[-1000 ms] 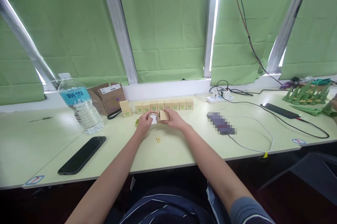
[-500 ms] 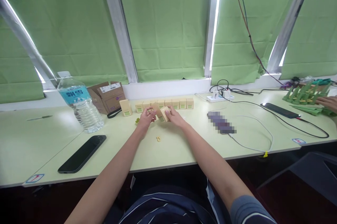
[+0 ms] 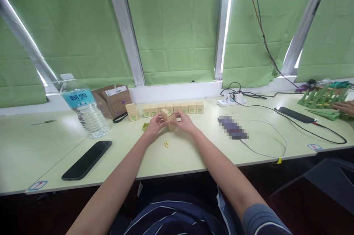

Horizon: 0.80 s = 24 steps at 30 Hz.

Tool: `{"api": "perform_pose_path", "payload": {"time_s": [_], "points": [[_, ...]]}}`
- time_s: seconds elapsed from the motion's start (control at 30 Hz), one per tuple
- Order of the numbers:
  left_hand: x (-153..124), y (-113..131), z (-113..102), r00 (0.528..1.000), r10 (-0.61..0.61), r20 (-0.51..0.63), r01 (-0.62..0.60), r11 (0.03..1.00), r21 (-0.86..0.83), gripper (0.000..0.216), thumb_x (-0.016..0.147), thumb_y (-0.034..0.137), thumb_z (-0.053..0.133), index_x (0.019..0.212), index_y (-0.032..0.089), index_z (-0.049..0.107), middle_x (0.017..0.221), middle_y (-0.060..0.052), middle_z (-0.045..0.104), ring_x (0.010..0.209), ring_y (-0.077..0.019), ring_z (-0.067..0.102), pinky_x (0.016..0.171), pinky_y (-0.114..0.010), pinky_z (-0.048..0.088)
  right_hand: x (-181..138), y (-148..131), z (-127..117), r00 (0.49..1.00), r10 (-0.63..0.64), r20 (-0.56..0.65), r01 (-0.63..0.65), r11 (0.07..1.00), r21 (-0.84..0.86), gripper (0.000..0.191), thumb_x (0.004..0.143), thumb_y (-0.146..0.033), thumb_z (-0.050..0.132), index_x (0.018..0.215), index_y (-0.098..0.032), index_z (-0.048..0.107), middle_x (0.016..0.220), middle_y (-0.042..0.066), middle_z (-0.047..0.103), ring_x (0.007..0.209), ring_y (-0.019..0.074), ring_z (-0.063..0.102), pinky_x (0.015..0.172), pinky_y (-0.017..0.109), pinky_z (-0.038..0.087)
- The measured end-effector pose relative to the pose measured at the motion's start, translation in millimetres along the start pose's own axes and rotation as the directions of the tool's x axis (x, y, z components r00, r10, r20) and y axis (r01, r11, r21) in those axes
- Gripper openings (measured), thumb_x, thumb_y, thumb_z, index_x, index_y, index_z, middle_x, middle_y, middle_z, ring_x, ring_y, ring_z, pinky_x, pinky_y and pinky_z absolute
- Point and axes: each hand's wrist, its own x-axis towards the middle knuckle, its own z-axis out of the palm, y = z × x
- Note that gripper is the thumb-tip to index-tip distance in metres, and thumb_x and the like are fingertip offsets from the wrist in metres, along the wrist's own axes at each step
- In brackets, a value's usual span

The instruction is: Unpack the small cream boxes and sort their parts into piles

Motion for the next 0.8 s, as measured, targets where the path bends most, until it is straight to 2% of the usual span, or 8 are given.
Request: {"api": "perform_pose_path", "payload": {"time_s": [0.13,0.2,0.33,0.47,0.57,0.67,0.8], "points": [[-1.8,3.1,0.9,0.999,-0.028,0.015,0.027,0.999,0.045,0.059,0.064,0.039,0.085,0.111,0.021,0.054,0.120,-0.013,0.063,0.110,-0.0259,0.062,0.095,-0.044,0.048,-3.7,-8.3,2.3,1.000,0.007,0.027,-0.003,0.988,-0.156,0.022,0.078,-0.040,0.070,0.086,-0.020,0.067,0.126,0.011,0.061,0.115,0.0254,0.058,0.093,0.040,0.051],[-2.6,4.3,0.9,1.000,-0.023,0.012,0.023,0.999,0.038,0.057,0.066,0.040,0.084,0.110,0.021,0.053,0.121,-0.012,0.063,0.108,-0.0247,0.062,0.094,-0.043,0.049,-4.6,-11.6,2.3,1.000,0.017,0.012,-0.014,0.982,-0.191,0.020,0.083,-0.039,0.063,0.089,-0.021,0.070,0.125,0.009,0.063,0.111,0.0239,0.059,0.098,0.042,0.047],[-2.9,4.7,0.5,1.000,-0.010,0.009,0.010,0.999,0.032,0.061,0.066,0.036,0.084,0.114,0.022,0.049,0.120,-0.012,0.063,0.107,-0.0229,0.062,0.096,-0.045,0.047,-3.3,-12.9,0.0,1.000,0.020,0.014,-0.018,0.992,-0.121,0.031,0.091,-0.038,0.048,0.106,-0.026,0.072,0.124,0.004,0.064,0.112,0.0224,0.059,0.098,0.041,0.048],[-2.6,3.0,1.9,0.998,0.039,0.056,-0.040,0.999,0.013,0.061,0.065,0.030,0.084,0.116,0.021,0.052,0.121,-0.012,0.062,0.109,-0.0232,0.062,0.100,-0.047,0.045,-0.4,-11.8,-2.6,1.000,0.015,0.019,-0.013,0.990,-0.143,0.039,0.094,-0.042,0.040,0.099,-0.026,0.075,0.117,0.004,0.068,0.112,0.0229,0.059,0.092,0.038,0.050],[-0.9,0.2,2.4,0.989,0.111,0.099,-0.114,0.993,0.022,0.060,0.063,0.026,0.085,0.116,0.020,0.057,0.122,-0.012,0.063,0.115,-0.0239,0.059,0.106,-0.047,0.040,1.0,-12.9,-5.5,1.000,-0.016,0.019,0.019,0.982,-0.189,0.036,0.092,-0.042,0.045,0.085,-0.023,0.076,0.102,0.003,0.072,0.101,0.0223,0.063,0.088,0.036,0.049],[1.6,-1.9,1.3,0.980,0.163,0.115,-0.170,0.984,0.050,0.062,0.061,0.024,0.085,0.118,0.021,0.060,0.123,-0.011,0.064,0.119,-0.0249,0.057,0.110,-0.047,0.036,2.0,-13.8,-10.8,0.998,-0.001,0.058,0.007,0.993,-0.114,0.031,0.086,-0.041,0.055,0.074,-0.021,0.075,0.094,0.002,0.073,0.092,0.0213,0.066,0.084,0.033,0.049],[2.6,0.8,-0.5,0.969,0.188,0.161,-0.201,0.977,0.066,0.066,0.061,0.023,0.085,0.122,0.022,0.063,0.130,-0.012,0.062,0.122,-0.0268,0.054,0.111,-0.048,0.034,3.5,-11.9,-20.7,0.990,0.033,0.135,-0.032,0.999,-0.008,0.025,0.080,-0.041,0.065,0.079,-0.020,0.077,0.093,0.004,0.073,0.091,0.0232,0.067,0.081,0.035,0.052]]}}
